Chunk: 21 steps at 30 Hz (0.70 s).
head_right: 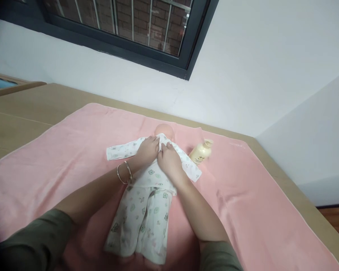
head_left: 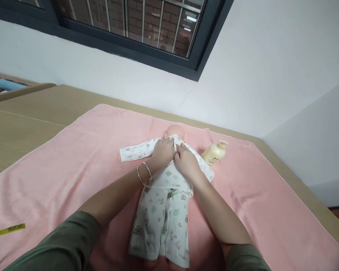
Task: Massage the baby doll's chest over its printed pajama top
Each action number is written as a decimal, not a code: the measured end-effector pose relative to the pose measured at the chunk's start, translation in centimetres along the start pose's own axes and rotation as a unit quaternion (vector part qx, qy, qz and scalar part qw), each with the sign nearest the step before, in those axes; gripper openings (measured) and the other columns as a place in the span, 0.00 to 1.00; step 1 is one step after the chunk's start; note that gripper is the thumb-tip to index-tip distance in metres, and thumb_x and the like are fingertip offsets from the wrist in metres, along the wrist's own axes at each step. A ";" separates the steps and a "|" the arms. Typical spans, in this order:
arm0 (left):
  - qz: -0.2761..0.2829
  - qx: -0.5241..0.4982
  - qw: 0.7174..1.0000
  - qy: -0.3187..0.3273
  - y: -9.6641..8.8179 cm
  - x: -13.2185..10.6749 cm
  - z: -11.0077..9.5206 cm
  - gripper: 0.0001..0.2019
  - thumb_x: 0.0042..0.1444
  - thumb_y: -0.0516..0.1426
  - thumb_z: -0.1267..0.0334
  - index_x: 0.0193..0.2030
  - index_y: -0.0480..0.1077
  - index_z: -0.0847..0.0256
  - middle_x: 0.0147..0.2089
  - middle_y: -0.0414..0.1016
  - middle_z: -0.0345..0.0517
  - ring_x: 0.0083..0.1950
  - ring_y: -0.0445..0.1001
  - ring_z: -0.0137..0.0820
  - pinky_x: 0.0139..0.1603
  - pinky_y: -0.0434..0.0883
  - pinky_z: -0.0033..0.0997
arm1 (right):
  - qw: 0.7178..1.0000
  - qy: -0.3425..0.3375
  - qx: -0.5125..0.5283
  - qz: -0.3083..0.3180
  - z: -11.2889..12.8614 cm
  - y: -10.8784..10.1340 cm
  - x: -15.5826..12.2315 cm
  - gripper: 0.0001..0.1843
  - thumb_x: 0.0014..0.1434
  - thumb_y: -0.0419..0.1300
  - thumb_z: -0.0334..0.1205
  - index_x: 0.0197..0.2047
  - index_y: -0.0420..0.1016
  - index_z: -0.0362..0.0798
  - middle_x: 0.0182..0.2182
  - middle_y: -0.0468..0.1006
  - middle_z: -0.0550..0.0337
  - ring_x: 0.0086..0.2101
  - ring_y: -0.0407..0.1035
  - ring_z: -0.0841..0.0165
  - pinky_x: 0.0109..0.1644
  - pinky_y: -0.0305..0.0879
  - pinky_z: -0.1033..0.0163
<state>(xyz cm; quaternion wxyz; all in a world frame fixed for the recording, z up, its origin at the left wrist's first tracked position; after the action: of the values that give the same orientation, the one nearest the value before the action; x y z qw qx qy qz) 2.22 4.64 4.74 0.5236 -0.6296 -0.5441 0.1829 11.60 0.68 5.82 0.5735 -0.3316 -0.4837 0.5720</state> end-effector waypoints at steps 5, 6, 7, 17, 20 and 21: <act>0.019 0.020 0.998 0.047 0.4 -1.6 -2.6 0.20 0.64 0.48 0.71 0.59 0.72 0.66 0.62 0.74 0.64 0.68 0.67 0.50 0.70 0.62 0.53 | 0.997 -0.030 0.066 -0.009 -2.6 -0.2 2.3 0.23 0.72 0.42 0.39 0.55 0.76 0.46 0.61 0.75 0.46 0.64 0.65 0.59 0.70 0.57 0.50; 0.027 0.020 0.998 0.062 0.2 -1.6 -2.8 0.19 0.63 0.49 0.72 0.57 0.74 0.66 0.59 0.76 0.63 0.67 0.68 0.49 0.70 0.61 0.52 | 0.998 -0.030 0.062 -0.013 -2.7 -0.1 2.4 0.24 0.72 0.41 0.39 0.56 0.76 0.47 0.61 0.75 0.46 0.64 0.64 0.59 0.70 0.56 0.49; 0.033 0.017 0.996 0.075 -0.1 -1.5 -2.9 0.18 0.63 0.49 0.73 0.54 0.75 0.66 0.57 0.77 0.62 0.65 0.70 0.48 0.70 0.62 0.50 | 0.998 -0.026 0.051 -0.015 -2.7 0.0 2.3 0.24 0.72 0.40 0.38 0.58 0.75 0.45 0.62 0.74 0.45 0.64 0.64 0.58 0.71 0.55 0.48; -0.014 -0.035 0.999 -0.006 -0.4 0.7 1.0 0.17 0.67 0.45 0.69 0.54 0.72 0.66 0.55 0.79 0.58 0.58 0.75 0.42 0.63 0.69 0.44 | 1.000 0.006 -0.004 0.021 0.7 1.2 -0.5 0.30 0.71 0.45 0.38 0.73 0.60 0.37 0.73 0.57 0.37 0.73 0.50 0.50 0.75 0.50 0.45; -0.029 0.036 0.999 0.009 -0.1 -0.5 -0.7 0.19 0.67 0.47 0.69 0.57 0.72 0.72 0.58 0.77 0.65 0.62 0.72 0.47 0.66 0.66 0.47 | 0.998 0.001 0.055 0.018 -1.6 0.9 1.2 0.29 0.71 0.43 0.39 0.69 0.66 0.37 0.71 0.61 0.39 0.72 0.53 0.53 0.75 0.49 0.47; -0.024 0.062 0.997 0.029 -0.1 -1.0 -1.6 0.18 0.66 0.48 0.70 0.56 0.73 0.73 0.58 0.77 0.66 0.63 0.71 0.48 0.67 0.65 0.48 | 0.997 0.006 0.072 0.010 -2.6 0.8 1.8 0.29 0.71 0.43 0.40 0.68 0.67 0.37 0.71 0.63 0.40 0.71 0.53 0.54 0.75 0.49 0.47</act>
<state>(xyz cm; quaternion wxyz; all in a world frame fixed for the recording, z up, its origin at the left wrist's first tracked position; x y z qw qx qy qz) 3.10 3.04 5.07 0.5814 -0.5882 -0.5309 0.1851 13.55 3.05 4.54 0.5933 -0.2978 -0.4342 0.6089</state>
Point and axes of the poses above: each hand's wrist, its own x-axis towards the middle knuckle, its own y-axis out of the palm, z = x × y, the point moved 8 cm from there along x, towards the middle knuckle
